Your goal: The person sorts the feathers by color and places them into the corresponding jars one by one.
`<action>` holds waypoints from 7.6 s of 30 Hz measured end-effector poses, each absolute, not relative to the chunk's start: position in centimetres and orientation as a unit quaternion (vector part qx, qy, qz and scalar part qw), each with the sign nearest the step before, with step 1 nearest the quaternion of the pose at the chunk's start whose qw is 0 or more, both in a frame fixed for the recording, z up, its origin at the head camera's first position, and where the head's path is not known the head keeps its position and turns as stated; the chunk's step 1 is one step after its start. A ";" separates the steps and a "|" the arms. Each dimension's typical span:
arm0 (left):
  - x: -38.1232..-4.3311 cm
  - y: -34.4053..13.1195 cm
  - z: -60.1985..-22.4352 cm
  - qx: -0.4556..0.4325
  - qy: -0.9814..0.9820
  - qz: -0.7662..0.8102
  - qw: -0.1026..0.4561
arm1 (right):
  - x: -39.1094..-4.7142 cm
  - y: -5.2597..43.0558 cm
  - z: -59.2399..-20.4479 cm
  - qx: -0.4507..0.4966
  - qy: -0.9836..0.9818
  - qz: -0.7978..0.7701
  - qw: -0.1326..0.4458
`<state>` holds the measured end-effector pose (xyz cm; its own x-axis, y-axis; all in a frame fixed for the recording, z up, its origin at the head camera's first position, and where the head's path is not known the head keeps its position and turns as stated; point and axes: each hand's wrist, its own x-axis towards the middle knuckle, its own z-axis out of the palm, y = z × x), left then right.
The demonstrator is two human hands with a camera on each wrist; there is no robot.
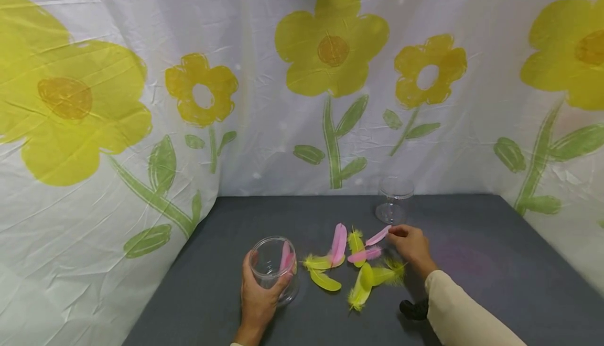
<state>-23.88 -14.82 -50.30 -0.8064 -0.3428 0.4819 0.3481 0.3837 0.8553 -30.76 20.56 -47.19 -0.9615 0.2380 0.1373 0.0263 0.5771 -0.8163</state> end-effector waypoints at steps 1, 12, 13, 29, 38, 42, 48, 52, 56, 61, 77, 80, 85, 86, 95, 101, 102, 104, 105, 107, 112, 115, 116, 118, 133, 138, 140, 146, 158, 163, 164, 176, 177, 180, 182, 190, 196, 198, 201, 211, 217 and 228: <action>-23.9 -14.8 -50.3 -0.002 -0.772 -0.555 0.310 | -30.7 20.6 -47.4 -0.075 -0.880 0.454 0.113; -24.0 -14.7 -50.2 -0.007 -0.770 -0.554 0.316 | -30.8 20.4 -48.3 -0.083 -0.890 0.441 0.083; -24.0 -14.7 -50.2 -0.007 -0.770 -0.553 0.317 | -30.8 20.4 -48.3 -0.082 -0.891 0.440 0.081; -23.8 -14.8 -50.4 0.003 -0.776 -0.549 0.310 | -30.6 19.9 -49.2 -0.100 -0.885 0.445 0.092; -23.8 -14.7 -50.3 0.007 -0.778 -0.552 0.299 | -30.6 19.8 -49.1 -0.110 -0.876 0.461 0.085; -23.8 -14.6 -50.4 0.005 -0.777 -0.555 0.299 | -30.5 20.1 -48.9 -0.110 -0.863 0.485 0.095; -23.8 -14.9 -50.4 0.002 -0.775 -0.558 0.298 | -30.4 20.5 -48.6 -0.108 -0.846 0.512 0.102; -24.0 -15.2 -50.4 -0.002 -0.773 -0.557 0.304 | -30.2 20.5 -47.8 -0.107 -0.841 0.517 0.120; -23.9 -15.2 -50.4 -0.002 -0.773 -0.555 0.307 | -30.1 20.3 -46.6 -0.106 -0.838 0.517 0.138; -23.9 -15.1 -50.3 0.001 -0.775 -0.552 0.307 | -30.0 19.8 -44.4 -0.094 -0.831 0.528 0.148; -23.9 -14.9 -50.2 -0.004 -0.776 -0.551 0.307 | -28.5 15.4 -38.2 -0.039 -0.774 0.616 0.140; -24.0 -14.8 -50.2 -0.008 -0.774 -0.555 0.303 | -28.5 14.3 -37.6 -0.025 -0.766 0.625 0.145; -24.0 -14.7 -50.3 -0.010 -0.773 -0.558 0.303 | -28.4 12.2 -36.7 -0.007 -0.760 0.631 0.154; -24.0 -14.7 -50.3 -0.011 -0.772 -0.558 0.305 | -28.4 11.7 -36.6 -0.003 -0.759 0.632 0.156; -24.0 -14.9 -50.4 -0.016 -0.763 -0.570 0.305 | -28.1 7.2 -36.3 0.037 -0.760 0.628 0.165; -24.0 -14.9 -50.3 -0.018 -0.763 -0.570 0.305 | -27.5 4.5 -37.1 0.080 -0.787 0.581 0.190; -24.0 -14.9 -50.3 -0.018 -0.762 -0.570 0.305 | -27.5 4.1 -37.3 0.090 -0.791 0.573 0.196; -23.9 -14.9 -50.2 -0.020 -0.762 -0.570 0.306 | -27.4 3.4 -37.8 0.112 -0.796 0.559 0.204; -23.9 -14.9 -50.2 -0.021 -0.762 -0.570 0.305 | -27.3 3.1 -38.1 0.122 -0.799 0.552 0.207; -23.9 -14.9 -50.3 -0.022 -0.763 -0.571 0.302 | -27.2 2.5 -38.7 0.141 -0.801 0.543 0.208; -23.8 -14.8 -50.4 -0.020 -0.766 -0.574 0.291 | -27.0 1.3 -40.3 0.148 -0.807 0.538 0.193; -23.7 -14.8 -50.4 -0.020 -0.767 -0.573 0.287 | -26.9 0.7 -41.0 0.147 -0.811 0.533 0.191; -23.8 -14.9 -50.4 -0.020 -0.768 -0.573 0.285 | -26.9 0.5 -41.2 0.151 -0.811 0.531 0.193; -23.8 -14.9 -50.4 -0.021 -0.769 -0.574 0.280 | -26.8 0.2 -41.6 0.158 -0.813 0.524 0.198; -23.9 -14.7 -50.4 -0.018 -0.762 -0.575 0.297 | -26.2 -0.7 -42.6 0.180 -0.824 0.497 0.205; -23.9 -14.7 -50.5 -0.016 -0.765 -0.571 0.297 | -26.2 -0.4 -42.7 0.187 -0.814 0.515 0.195; -23.9 -14.7 -50.5 -0.020 -0.765 -0.571 0.296 | -26.2 0.0 -42.6 0.189 -0.807 0.525 0.191; -23.8 -14.9 -50.4 -0.024 -0.763 -0.568 0.307 | -26.4 1.7 -42.4 0.178 -0.796 0.550 0.176; -23.9 -14.8 -50.4 -0.018 -0.765 -0.563 0.314 | -27.5 6.7 -41.0 0.118 -0.783 0.581 0.187; -23.9 -14.8 -50.4 -0.017 -0.767 -0.560 0.314 | -28.4 9.1 -40.6 0.094 -0.775 0.591 0.205; -23.9 -14.8 -50.4 -0.016 -0.768 -0.559 0.314 | -28.5 9.5 -40.6 0.093 -0.773 0.592 0.209; -24.0 -14.8 -50.4 -0.014 -0.769 -0.559 0.310 | -30.2 14.1 -41.2 0.057 -0.765 0.587 0.260; -24.0 -14.8 -50.4 -0.014 -0.769 -0.559 0.310 | -30.3 14.6 -41.2 0.049 -0.765 0.587 0.260; -24.0 -14.8 -50.4 -0.012 -0.769 -0.559 0.311 | -30.6 16.3 -41.6 0.022 -0.770 0.581 0.262; -24.0 -14.8 -50.4 -0.012 -0.770 -0.558 0.310 | -30.9 17.4 -42.1 0.000 -0.776 0.573 0.263; -23.8 -14.9 -50.5 -0.008 -0.774 -0.554 0.307 | -32.2 20.9 -44.3 -0.075 -0.796 0.543 0.255; -23.8 -14.9 -50.6 -0.010 -0.774 -0.554 0.306 | -32.7 22.0 -46.1 -0.112 -0.807 0.530 0.236; -23.9 -14.9 -50.6 -0.014 -0.774 -0.553 0.308 | -32.9 22.3 -46.6 -0.120 -0.811 0.525 0.228; -23.9 -14.9 -50.6 -0.014 -0.772 -0.553 0.312 | -33.4 22.6 -47.3 -0.126 -0.821 0.514 0.212; -23.8 -14.7 -50.7 -0.009 -0.772 -0.558 0.304 | -34.5 22.9 -49.5 -0.149 -0.836 0.493 0.191; -23.9 -14.8 -50.7 -0.011 -0.768 -0.561 0.308 | -35.0 22.8 -49.5 -0.129 -0.856 0.468 0.177; -23.9 -14.8 -50.6 0.005 -0.779 -0.555 0.292 | -35.6 22.3 -49.9 -0.126 -0.870 0.448 0.164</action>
